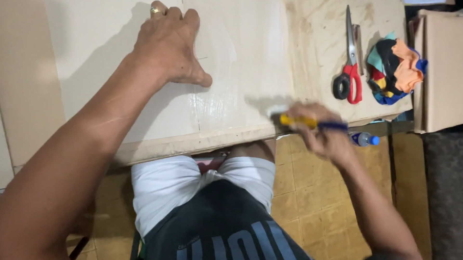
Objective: The person arranges two rectangular pieces of paper on a workbench and applies a white adhesive to their surfaces using a brush. The person then places a third piece of paper on top of the glued sheets.
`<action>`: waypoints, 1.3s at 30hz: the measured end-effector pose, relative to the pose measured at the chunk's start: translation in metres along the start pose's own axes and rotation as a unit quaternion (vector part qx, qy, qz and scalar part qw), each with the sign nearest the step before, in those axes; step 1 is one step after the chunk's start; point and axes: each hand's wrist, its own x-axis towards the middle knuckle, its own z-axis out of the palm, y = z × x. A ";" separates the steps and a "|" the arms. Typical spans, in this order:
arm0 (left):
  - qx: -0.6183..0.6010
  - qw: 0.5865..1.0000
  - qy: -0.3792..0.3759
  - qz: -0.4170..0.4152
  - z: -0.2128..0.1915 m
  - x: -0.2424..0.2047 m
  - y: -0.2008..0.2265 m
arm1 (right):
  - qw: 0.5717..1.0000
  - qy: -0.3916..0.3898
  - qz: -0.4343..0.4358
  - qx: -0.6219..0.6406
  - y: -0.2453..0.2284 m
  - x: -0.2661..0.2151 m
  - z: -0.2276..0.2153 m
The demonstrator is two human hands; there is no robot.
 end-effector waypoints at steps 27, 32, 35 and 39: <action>-0.009 0.993 -0.102 -0.057 -0.035 -0.006 0.025 | 0.972 0.168 0.070 0.151 -0.073 0.032 0.025; -0.061 0.998 0.015 0.029 -0.034 -0.011 0.015 | 0.983 0.127 -0.019 0.134 -0.036 0.056 0.026; -0.056 0.998 -0.002 0.027 -0.034 -0.012 0.017 | 0.991 0.116 0.004 0.066 -0.015 0.102 0.012; -0.073 0.997 -0.013 0.021 -0.044 -0.016 0.022 | 0.980 0.183 0.073 0.003 0.057 0.177 0.000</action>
